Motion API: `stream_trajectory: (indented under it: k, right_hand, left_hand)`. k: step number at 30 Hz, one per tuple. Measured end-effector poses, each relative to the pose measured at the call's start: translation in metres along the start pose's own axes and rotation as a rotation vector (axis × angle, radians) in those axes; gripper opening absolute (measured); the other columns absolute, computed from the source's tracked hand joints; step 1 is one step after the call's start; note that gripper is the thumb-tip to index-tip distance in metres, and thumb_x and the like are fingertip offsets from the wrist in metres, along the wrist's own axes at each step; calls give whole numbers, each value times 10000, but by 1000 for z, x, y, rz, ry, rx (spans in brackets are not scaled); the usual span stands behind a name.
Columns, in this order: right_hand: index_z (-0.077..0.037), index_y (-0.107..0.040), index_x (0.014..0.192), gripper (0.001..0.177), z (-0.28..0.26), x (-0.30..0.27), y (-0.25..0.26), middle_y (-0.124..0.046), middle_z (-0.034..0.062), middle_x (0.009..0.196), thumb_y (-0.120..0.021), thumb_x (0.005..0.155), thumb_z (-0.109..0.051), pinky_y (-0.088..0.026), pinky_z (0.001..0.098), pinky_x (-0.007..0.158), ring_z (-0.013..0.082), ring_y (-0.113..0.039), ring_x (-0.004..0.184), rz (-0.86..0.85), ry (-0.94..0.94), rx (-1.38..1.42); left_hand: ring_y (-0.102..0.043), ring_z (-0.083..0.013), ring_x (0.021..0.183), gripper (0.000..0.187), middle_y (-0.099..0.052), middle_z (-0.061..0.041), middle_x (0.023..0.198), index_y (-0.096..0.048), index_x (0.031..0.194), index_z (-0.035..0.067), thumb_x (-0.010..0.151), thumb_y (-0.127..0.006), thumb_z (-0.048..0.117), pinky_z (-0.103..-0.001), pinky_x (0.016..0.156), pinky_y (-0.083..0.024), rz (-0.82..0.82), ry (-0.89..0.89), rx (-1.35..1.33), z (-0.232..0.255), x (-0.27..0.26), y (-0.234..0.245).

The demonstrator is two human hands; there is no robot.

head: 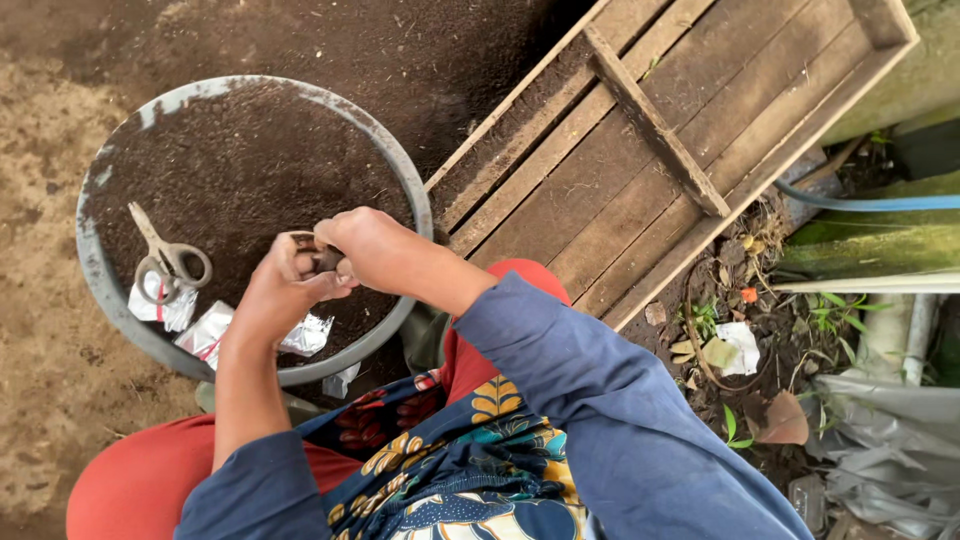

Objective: The person sits on the ground and repeatedly scoops soil from a metal basin into their hands, forms small soil balls, and places them into the compartments of a wooden seedling tray. A pair of scissors and small seed packets are visible in the basin.

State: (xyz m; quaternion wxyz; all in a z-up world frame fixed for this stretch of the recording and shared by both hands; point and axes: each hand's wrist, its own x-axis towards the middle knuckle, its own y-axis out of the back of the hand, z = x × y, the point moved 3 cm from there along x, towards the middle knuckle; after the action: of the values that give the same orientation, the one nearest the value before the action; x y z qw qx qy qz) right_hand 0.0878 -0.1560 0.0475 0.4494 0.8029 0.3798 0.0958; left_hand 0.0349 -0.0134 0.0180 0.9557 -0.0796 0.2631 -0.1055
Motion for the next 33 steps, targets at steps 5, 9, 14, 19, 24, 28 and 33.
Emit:
stream_trajectory:
  k: [5, 9, 14, 19, 24, 28, 33]
  right_hand:
    - [-136, -729, 1091, 212, 2, -35, 82, -725, 57, 961, -758, 896, -58, -614, 417, 954, 243, -745, 985, 123, -118, 0]
    - [-93, -735, 1037, 294, 80, -89, 114, -769, 128, 997, -866, 774, -94, -581, 495, 939, 362, -728, 1033, 293, -88, -49]
    - [-78, -715, 932, 160, 196, -145, 85, -753, 101, 953, -707, 806, 20, -556, 429, 750, 260, -692, 900, 323, -440, -42]
    - [-164, -756, 1003, 230, 308, -148, -26, -763, 94, 899, -851, 797, -203, -607, 444, 819, 304, -750, 918, 271, -592, -183]
    - [-189, -728, 1042, 252, 329, -100, -101, -755, 102, 956, -821, 813, -236, -609, 474, 849, 330, -740, 958, 283, -605, -68]
    - [-132, -687, 1018, 164, 325, -70, -122, -729, 120, 922, -738, 888, -219, -614, 498, 812, 369, -731, 938, 255, -614, -57]
    - [-26, -641, 1245, 323, 351, -58, -157, -715, 250, 1020, -519, 995, -189, -602, 573, 900, 465, -705, 1056, 133, -728, 158]
  left_hand:
    - [-645, -293, 948, 619, -506, -233, 1298, -522, 1497, 14, 964, -829, 78, -445, 809, -593, 440, -396, 652, 18, -10, 11]
    - [-505, -380, 1173, 602, -524, -156, 1372, -680, 1406, 48, 857, -924, 88, -504, 1024, -424, 668, -823, 1042, 25, -18, -11]
    - [-664, -286, 1043, 366, -711, -113, 1155, -683, 1288, 92, 952, -545, 50, -371, 900, -527, 243, -828, 1104, 24, -5, -120]
    - [-656, -305, 1225, 387, -678, -122, 1307, -614, 1431, 184, 1062, -499, 210, -437, 1015, -533, -175, -217, 797, -122, 91, -205]
    - [-484, -324, 1455, 530, -539, -128, 1543, -548, 1509, 226, 1052, -452, 476, -468, 1221, -365, -155, 153, 567, -262, 180, -192]
    - [-157, -382, 1603, 551, -182, -185, 1728, -347, 1641, 119, 1106, -448, 205, -536, 1309, -161, -58, 236, 464, -275, 195, -188]
    - [-109, -375, 1609, 617, -141, -187, 1741, -314, 1655, 110, 1086, -519, 233, -545, 1325, -122, -7, 221, 435, -254, 183, -185]
